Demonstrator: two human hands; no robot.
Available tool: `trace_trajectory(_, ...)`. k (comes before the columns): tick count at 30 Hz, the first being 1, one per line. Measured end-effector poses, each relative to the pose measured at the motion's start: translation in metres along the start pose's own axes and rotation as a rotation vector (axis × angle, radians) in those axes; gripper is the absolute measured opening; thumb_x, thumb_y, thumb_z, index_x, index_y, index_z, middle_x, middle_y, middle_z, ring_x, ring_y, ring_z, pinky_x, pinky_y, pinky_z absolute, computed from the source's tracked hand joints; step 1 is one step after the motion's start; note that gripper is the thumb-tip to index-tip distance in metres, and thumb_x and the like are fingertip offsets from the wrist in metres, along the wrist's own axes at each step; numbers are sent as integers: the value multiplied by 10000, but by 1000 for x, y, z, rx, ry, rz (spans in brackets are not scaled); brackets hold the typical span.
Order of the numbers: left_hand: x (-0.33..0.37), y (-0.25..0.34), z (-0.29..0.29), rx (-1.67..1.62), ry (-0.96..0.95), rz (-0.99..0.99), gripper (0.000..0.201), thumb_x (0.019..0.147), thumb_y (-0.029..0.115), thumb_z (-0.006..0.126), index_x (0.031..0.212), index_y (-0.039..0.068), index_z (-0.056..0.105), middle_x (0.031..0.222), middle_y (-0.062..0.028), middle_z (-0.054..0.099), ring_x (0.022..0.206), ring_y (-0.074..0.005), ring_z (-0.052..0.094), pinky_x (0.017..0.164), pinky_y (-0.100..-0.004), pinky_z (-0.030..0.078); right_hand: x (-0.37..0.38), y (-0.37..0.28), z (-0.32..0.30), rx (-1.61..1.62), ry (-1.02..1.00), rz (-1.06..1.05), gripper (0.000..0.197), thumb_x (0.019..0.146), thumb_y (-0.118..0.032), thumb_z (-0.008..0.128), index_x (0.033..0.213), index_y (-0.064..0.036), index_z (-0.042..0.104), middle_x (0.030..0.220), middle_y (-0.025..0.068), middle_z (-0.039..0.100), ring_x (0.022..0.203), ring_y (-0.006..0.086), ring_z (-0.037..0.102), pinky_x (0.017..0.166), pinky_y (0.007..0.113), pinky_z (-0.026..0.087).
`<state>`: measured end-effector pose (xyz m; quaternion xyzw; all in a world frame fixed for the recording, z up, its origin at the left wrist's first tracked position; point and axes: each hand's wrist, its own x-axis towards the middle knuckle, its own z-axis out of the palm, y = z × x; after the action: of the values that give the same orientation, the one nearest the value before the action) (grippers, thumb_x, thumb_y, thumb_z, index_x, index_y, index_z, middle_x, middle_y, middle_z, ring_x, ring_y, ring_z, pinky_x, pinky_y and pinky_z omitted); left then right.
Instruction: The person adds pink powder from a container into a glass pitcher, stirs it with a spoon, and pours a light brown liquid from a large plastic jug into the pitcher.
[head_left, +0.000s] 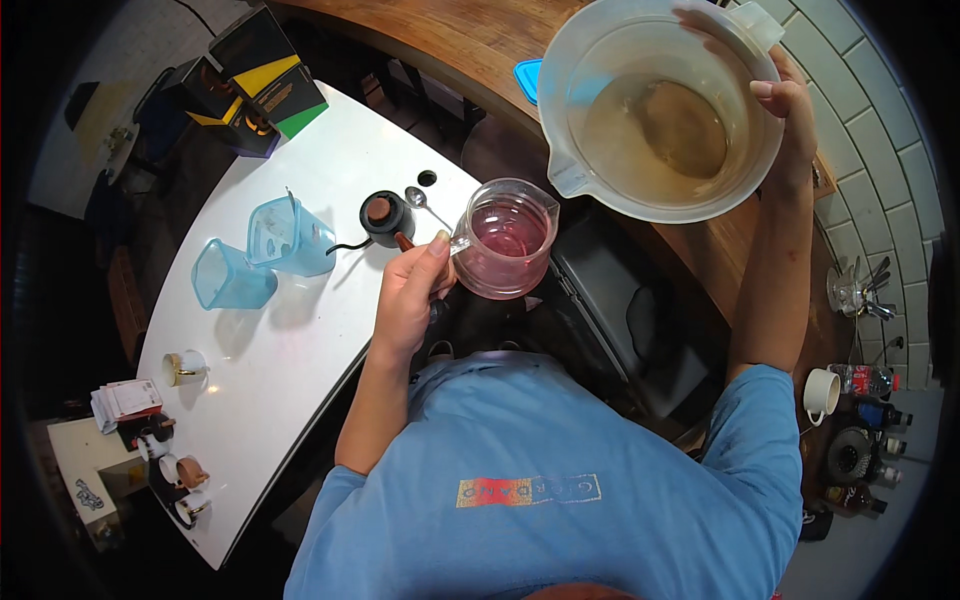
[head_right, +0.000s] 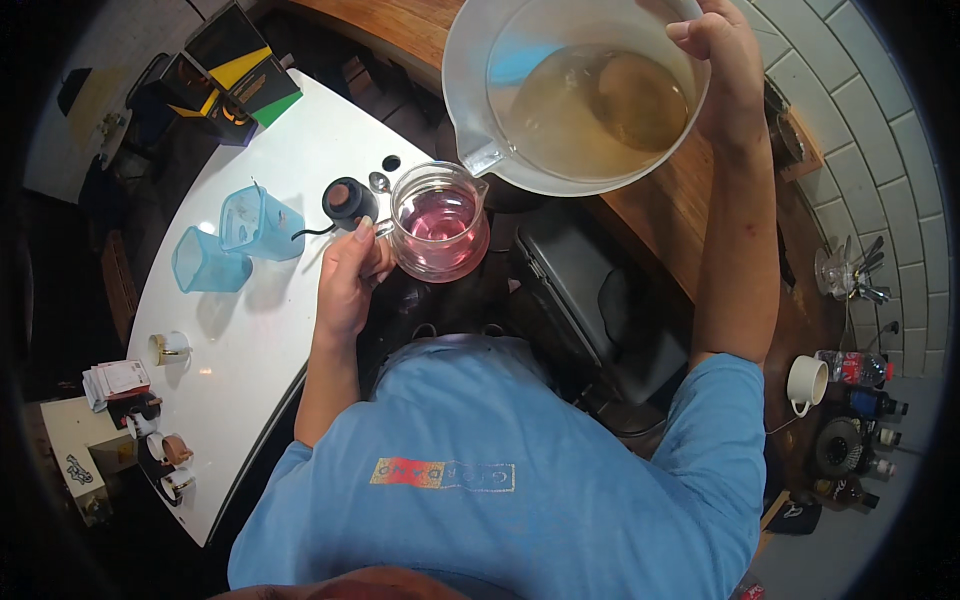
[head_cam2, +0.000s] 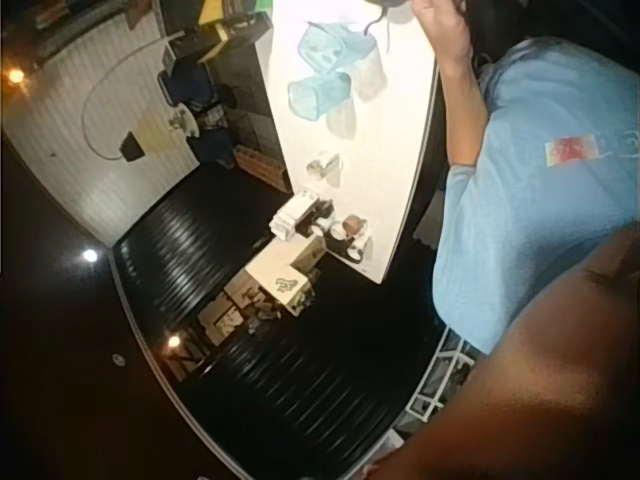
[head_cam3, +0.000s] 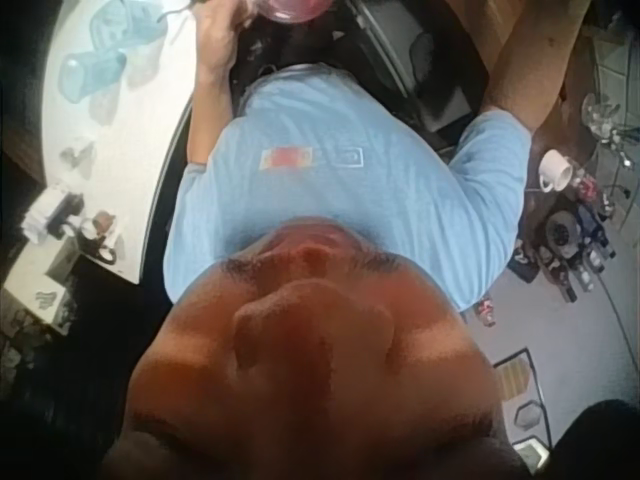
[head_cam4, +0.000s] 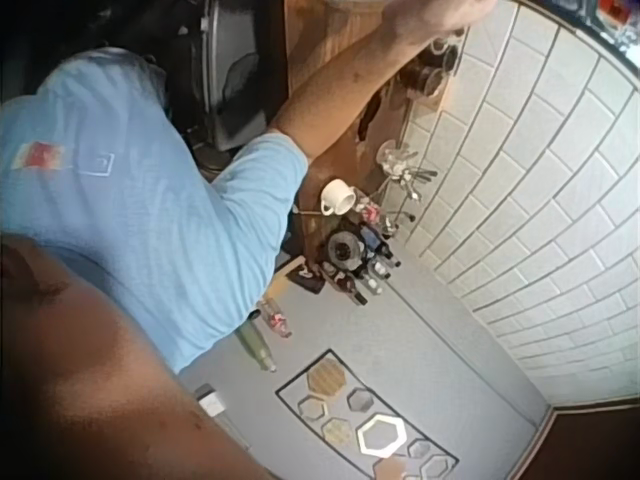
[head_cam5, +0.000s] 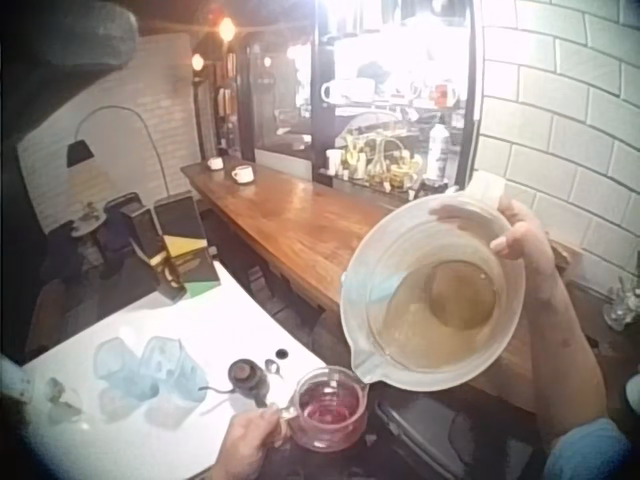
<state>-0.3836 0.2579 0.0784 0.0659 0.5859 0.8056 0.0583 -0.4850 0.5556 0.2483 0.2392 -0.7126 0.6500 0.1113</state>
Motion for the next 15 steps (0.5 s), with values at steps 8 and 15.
trace_trajectory(8, 0, -3, 1, -25, 2, -20, 428, 961, 316, 432, 592, 108, 368, 551, 26, 297, 539, -98, 284, 524, -256, 265, 1, 6, -11, -69, 13, 20, 615, 723, -254, 469, 1234, 86, 445, 1161, 205, 549, 1051, 262, 561, 913, 349, 450)
trace_trajectory(15, 2, -6, 0, -62, -2, 1, 407, 958, 291, 465, 604, 93, 427, 574, 49, 335, 539, -58, 286, 509, -226, 248, 1, 8, -13, -101, 20, 20, 614, 718, -252, 481, 1231, 83, 452, 1162, 198, 550, 1048, 255, 561, 911, 338, 446)
